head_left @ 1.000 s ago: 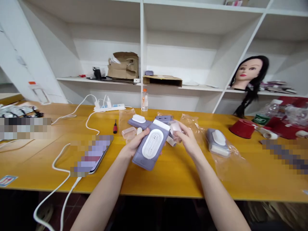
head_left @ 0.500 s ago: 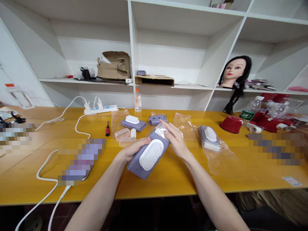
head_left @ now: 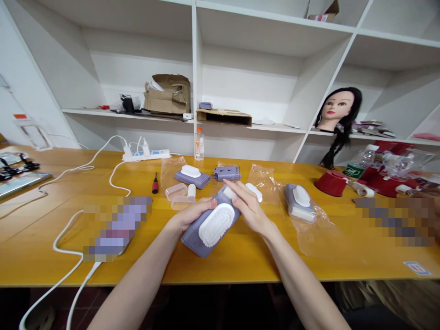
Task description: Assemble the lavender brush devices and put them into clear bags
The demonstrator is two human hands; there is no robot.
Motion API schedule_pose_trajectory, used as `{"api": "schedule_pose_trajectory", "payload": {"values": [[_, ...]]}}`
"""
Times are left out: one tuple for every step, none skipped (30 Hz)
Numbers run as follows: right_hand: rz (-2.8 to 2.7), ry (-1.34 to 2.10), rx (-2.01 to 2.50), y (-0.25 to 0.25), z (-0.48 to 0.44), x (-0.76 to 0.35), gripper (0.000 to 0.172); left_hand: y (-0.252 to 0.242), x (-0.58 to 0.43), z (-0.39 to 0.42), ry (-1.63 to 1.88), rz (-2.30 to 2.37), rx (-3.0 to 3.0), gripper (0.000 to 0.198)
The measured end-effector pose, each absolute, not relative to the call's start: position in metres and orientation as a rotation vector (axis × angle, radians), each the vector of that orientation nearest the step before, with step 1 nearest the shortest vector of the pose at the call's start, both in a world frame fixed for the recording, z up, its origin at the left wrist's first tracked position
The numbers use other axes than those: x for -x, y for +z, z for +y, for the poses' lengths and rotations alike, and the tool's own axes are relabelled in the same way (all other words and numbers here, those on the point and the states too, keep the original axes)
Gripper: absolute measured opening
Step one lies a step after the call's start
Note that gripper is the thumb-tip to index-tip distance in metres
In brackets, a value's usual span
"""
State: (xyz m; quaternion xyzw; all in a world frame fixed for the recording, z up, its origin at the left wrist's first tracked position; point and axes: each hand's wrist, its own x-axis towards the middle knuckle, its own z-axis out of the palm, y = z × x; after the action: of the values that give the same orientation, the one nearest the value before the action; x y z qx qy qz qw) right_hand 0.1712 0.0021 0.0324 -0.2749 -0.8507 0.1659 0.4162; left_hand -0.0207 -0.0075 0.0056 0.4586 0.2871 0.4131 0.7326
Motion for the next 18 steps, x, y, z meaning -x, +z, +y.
{"api": "schedule_pose_trajectory", "payload": {"values": [[-2.140, 0.419, 0.697, 0.032, 0.002, -0.171, 0.041, 0.005, 0.020, -0.008, 0.910, 0.617, -0.987, 0.024], [-2.143, 0.426, 0.705, 0.032, 0.002, -0.171, 0.041, 0.004, 0.020, -0.008, 0.907, 0.597, -0.961, 0.023], [-2.144, 0.437, 0.716, 0.032, 0.003, -0.171, 0.041, 0.003, 0.020, -0.008, 0.901, 0.575, -0.930, 0.024], [-2.141, 0.451, 0.723, 0.032, 0.004, -0.171, 0.041, 0.003, 0.019, -0.008, 0.892, 0.553, -0.897, 0.026], [-2.137, 0.471, 0.726, 0.032, 0.006, -0.171, 0.041, 0.002, 0.019, -0.007, 0.876, 0.537, -0.866, 0.029], [-2.128, 0.496, 0.723, 0.032, 0.009, -0.171, 0.041, 0.002, 0.018, -0.007, 0.854, 0.532, -0.836, 0.033], [-2.115, 0.527, 0.716, 0.032, 0.011, -0.170, 0.041, 0.002, 0.017, -0.007, 0.826, 0.539, -0.810, 0.037], [-2.094, 0.560, 0.708, 0.031, 0.014, -0.170, 0.040, 0.002, 0.017, -0.006, 0.794, 0.554, -0.785, 0.041], [-2.061, 0.590, 0.707, 0.030, 0.016, -0.170, 0.040, 0.003, 0.016, -0.006, 0.763, 0.572, -0.760, 0.045], [-2.014, 0.619, 0.717, 0.029, 0.018, -0.170, 0.041, 0.004, 0.016, -0.006, 0.735, 0.584, -0.738, 0.048], [-1.952, 0.648, 0.736, 0.029, 0.020, -0.169, 0.043, 0.006, 0.016, -0.006, 0.711, 0.584, -0.716, 0.051], [-1.874, 0.679, 0.761, 0.028, 0.022, -0.170, 0.045, 0.007, 0.018, -0.005, 0.698, 0.570, -0.695, 0.053], [-1.786, 0.714, 0.791, 0.027, 0.023, -0.170, 0.047, 0.008, 0.020, -0.005, 0.702, 0.543, -0.674, 0.055], [-1.694, 0.748, 0.821, 0.027, 0.024, -0.171, 0.048, 0.009, 0.022, -0.003, 0.727, 0.508, -0.658, 0.057], [-1.604, 0.777, 0.847, 0.027, 0.025, -0.173, 0.048, 0.010, 0.025, -0.001, 0.775, 0.470, -0.647, 0.058], [-1.522, 0.789, 0.870, 0.028, 0.026, -0.175, 0.047, 0.011, 0.028, 0.001, 0.848, 0.432, -0.643, 0.058], [-1.450, 0.781, 0.894, 0.029, 0.028, -0.177, 0.046, 0.011, 0.031, 0.004, 0.939, 0.398, -0.642, 0.057], [-1.391, 0.759, 0.919, 0.030, 0.029, -0.179, 0.044, 0.011, 0.033, 0.006, 1.037, 0.372, -0.643, 0.056]]}}
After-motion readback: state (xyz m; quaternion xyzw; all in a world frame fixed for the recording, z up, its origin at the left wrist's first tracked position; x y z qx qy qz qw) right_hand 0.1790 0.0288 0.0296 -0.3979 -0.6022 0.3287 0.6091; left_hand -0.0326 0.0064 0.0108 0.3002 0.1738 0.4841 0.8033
